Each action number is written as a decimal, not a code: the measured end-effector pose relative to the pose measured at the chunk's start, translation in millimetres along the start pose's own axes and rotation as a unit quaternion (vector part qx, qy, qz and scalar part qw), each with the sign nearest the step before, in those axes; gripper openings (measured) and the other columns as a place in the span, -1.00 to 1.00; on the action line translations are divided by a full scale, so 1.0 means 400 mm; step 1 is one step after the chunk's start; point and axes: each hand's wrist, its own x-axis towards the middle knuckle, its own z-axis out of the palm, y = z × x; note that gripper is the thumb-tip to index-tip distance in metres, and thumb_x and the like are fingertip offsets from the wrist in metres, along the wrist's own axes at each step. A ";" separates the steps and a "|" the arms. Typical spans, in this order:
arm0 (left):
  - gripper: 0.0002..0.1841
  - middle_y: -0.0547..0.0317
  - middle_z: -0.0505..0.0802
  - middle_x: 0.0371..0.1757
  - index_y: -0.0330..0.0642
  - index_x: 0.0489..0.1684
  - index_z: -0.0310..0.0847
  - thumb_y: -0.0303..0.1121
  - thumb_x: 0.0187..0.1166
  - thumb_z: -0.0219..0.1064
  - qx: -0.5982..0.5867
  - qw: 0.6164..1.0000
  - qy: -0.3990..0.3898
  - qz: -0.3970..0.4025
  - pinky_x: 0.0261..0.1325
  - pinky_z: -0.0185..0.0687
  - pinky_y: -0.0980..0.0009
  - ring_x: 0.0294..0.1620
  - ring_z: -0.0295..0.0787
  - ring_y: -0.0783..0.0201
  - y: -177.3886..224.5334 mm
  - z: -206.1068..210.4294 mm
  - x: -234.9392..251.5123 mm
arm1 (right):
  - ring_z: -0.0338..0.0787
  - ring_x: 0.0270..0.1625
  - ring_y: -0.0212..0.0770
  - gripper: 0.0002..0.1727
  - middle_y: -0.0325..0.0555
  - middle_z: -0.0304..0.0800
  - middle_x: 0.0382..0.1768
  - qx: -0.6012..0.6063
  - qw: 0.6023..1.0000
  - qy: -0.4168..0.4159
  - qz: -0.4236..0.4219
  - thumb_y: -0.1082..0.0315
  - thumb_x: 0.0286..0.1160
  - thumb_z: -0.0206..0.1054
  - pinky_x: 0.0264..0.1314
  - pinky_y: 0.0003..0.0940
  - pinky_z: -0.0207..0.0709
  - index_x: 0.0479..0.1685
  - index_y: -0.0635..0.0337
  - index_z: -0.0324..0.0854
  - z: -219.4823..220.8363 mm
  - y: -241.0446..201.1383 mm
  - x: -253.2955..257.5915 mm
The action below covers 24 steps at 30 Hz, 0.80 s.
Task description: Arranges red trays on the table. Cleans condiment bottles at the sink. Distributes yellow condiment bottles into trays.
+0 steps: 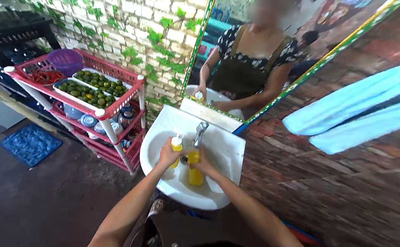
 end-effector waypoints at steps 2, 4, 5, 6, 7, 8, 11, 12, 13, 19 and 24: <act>-0.19 -0.29 0.75 0.30 -0.33 0.61 0.33 -0.22 0.37 0.64 0.002 0.999 -0.042 -0.012 0.46 0.58 -0.06 0.33 0.73 -0.10 0.011 0.017 0.011 | 0.75 0.25 0.25 0.23 0.38 0.61 0.36 0.043 0.999 0.015 0.014 0.52 0.11 0.60 0.21 0.22 0.66 0.86 -0.01 -0.19 -0.013 0.008 -0.019; -0.29 -0.29 0.76 0.28 -0.33 0.57 0.40 -0.15 0.48 0.56 0.002 0.997 -0.076 -0.015 0.46 0.57 -0.07 0.32 0.74 -0.10 0.010 0.046 0.029 | 0.71 0.30 0.25 0.26 0.39 0.54 0.41 0.065 0.997 0.036 0.027 0.58 0.01 0.60 0.21 0.20 0.66 0.85 0.09 -0.20 -0.026 0.018 -0.043; -0.33 -0.30 0.77 0.27 -0.34 0.54 0.42 -0.17 0.51 0.54 0.005 0.996 -0.092 -0.003 0.47 0.57 -0.07 0.32 0.74 -0.11 0.006 0.060 0.040 | 0.69 0.34 0.23 0.27 0.39 0.52 0.43 0.069 0.996 0.044 0.026 0.59 -0.02 0.61 0.27 0.17 0.64 0.83 0.16 -0.19 -0.035 0.024 -0.056; -0.35 -0.31 0.77 0.28 -0.35 0.54 0.41 -0.22 0.53 0.53 0.005 0.994 -0.108 0.015 0.48 0.56 -0.05 0.34 0.74 -0.10 0.000 0.076 0.048 | 0.67 0.37 0.19 0.26 0.37 0.51 0.44 0.069 0.996 0.047 0.020 0.58 -0.03 0.62 0.33 0.13 0.62 0.83 0.22 -0.17 -0.044 0.032 -0.068; -0.36 -0.31 0.76 0.30 -0.36 0.55 0.40 -0.27 0.53 0.53 0.000 0.992 -0.122 0.028 0.50 0.55 -0.04 0.36 0.73 -0.09 -0.004 0.092 0.054 | 0.66 0.40 0.15 0.25 0.35 0.53 0.44 0.066 0.997 0.048 0.013 0.57 -0.03 0.63 0.40 0.09 0.59 0.82 0.27 -0.13 -0.052 0.043 -0.080; -0.35 -0.32 0.75 0.32 -0.37 0.56 0.38 -0.34 0.51 0.53 -0.012 0.991 -0.129 0.032 0.51 0.55 -0.02 0.37 0.72 -0.09 -0.005 0.107 0.060 | 0.66 0.41 0.13 0.23 0.33 0.56 0.42 0.058 0.997 0.050 0.006 0.54 -0.04 0.65 0.43 0.07 0.57 0.81 0.29 -0.08 -0.059 0.053 -0.089; -0.33 -0.33 0.72 0.33 -0.34 0.53 0.42 -0.60 0.36 0.56 -0.076 0.990 -0.119 0.000 0.40 0.62 -0.08 0.32 0.71 -0.14 0.000 0.141 0.071 | 0.69 0.39 0.09 0.19 0.29 0.62 0.37 0.039 0.997 0.059 -0.016 0.50 -0.05 0.68 0.44 0.05 0.58 0.78 0.30 0.03 -0.069 0.067 -0.118; -0.34 -0.34 0.72 0.33 -0.33 0.48 0.45 -0.66 0.29 0.57 -0.085 0.990 -0.114 -0.003 0.34 0.63 -0.13 0.30 0.71 -0.17 0.000 0.147 0.071 | 0.70 0.38 0.08 0.17 0.29 0.63 0.36 0.039 0.997 0.060 -0.021 0.50 -0.05 0.68 0.44 0.03 0.58 0.77 0.31 0.06 -0.069 0.069 -0.127; -0.34 -0.33 0.71 0.34 -0.33 0.45 0.49 -0.70 0.25 0.57 -0.085 0.990 -0.112 0.001 0.31 0.63 -0.17 0.30 0.70 -0.20 0.002 0.149 0.065 | 0.70 0.38 0.07 0.14 0.29 0.64 0.36 0.041 0.997 0.061 -0.026 0.50 -0.05 0.68 0.44 0.03 0.58 0.75 0.33 0.09 -0.069 0.071 -0.135; -0.66 -0.19 0.76 0.01 -0.30 0.32 0.46 -0.32 0.72 0.31 -0.080 0.991 -0.103 0.015 -0.02 0.65 0.05 -0.09 0.72 0.04 0.020 0.153 0.029 | 0.72 0.36 -0.02 0.03 0.25 0.67 0.33 0.067 0.994 0.074 -0.053 0.50 -0.06 0.69 0.45 -0.09 0.59 0.64 0.38 0.25 -0.063 0.094 -0.146; -0.60 -0.31 0.79 0.07 -0.43 0.42 0.49 -0.31 0.91 -0.08 -0.023 0.997 -0.055 0.054 0.20 0.63 -0.01 0.05 0.77 -0.05 0.008 0.155 0.045 | 0.70 0.39 0.00 -0.05 0.29 0.64 0.35 0.079 0.993 0.067 -0.064 0.50 0.07 0.68 0.48 -0.09 0.57 0.61 0.40 0.27 -0.061 0.110 -0.132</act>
